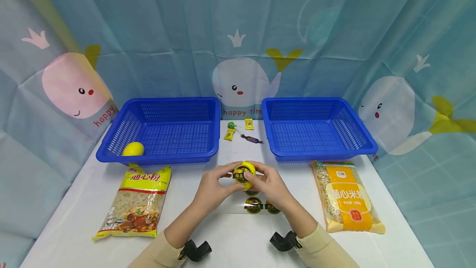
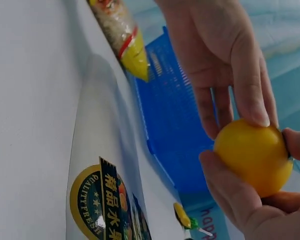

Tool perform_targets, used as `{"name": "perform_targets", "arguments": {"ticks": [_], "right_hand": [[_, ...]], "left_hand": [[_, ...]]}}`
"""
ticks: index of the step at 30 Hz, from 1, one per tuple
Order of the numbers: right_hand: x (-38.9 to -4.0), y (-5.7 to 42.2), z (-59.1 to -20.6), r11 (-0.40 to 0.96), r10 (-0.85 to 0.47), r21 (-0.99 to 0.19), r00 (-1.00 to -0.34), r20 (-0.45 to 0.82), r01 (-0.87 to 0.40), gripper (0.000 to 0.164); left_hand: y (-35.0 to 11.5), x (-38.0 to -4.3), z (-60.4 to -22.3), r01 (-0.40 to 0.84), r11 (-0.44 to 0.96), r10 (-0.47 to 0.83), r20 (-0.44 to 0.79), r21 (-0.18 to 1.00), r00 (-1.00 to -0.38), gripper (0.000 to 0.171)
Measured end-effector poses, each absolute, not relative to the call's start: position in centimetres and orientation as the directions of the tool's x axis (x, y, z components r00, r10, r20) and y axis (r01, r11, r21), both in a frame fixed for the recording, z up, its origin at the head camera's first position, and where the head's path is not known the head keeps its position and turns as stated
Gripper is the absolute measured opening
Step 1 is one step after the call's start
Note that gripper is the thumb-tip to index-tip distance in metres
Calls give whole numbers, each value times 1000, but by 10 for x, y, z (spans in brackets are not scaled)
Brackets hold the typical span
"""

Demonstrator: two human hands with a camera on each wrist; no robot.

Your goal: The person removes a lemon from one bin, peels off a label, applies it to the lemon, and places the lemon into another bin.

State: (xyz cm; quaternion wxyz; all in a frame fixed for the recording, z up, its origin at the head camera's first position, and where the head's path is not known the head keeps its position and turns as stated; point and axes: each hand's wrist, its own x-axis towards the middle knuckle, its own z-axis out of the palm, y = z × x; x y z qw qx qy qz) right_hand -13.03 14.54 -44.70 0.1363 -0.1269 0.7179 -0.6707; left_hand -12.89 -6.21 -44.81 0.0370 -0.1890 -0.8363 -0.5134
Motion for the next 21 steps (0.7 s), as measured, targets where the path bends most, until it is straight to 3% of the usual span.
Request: {"name": "perform_targets", "arguments": {"ticks": [6, 13, 21], "right_hand": [[-131, 145, -445, 34, -378, -997, -923, -73, 65, 58], [-132, 143, -443, 112, -340, -993, -937, -80, 44, 54], [-132, 143, -441, 175, -361, -984, -930, -75, 12, 52]], "left_hand": [[-63, -129, -445, 399, 435, 317, 277, 807, -907, 72], [-62, -128, -448, 509, 415, 319, 403, 754, -858, 69], [-62, -128, -449, 457, 383, 314, 353, 803, -881, 68]]}}
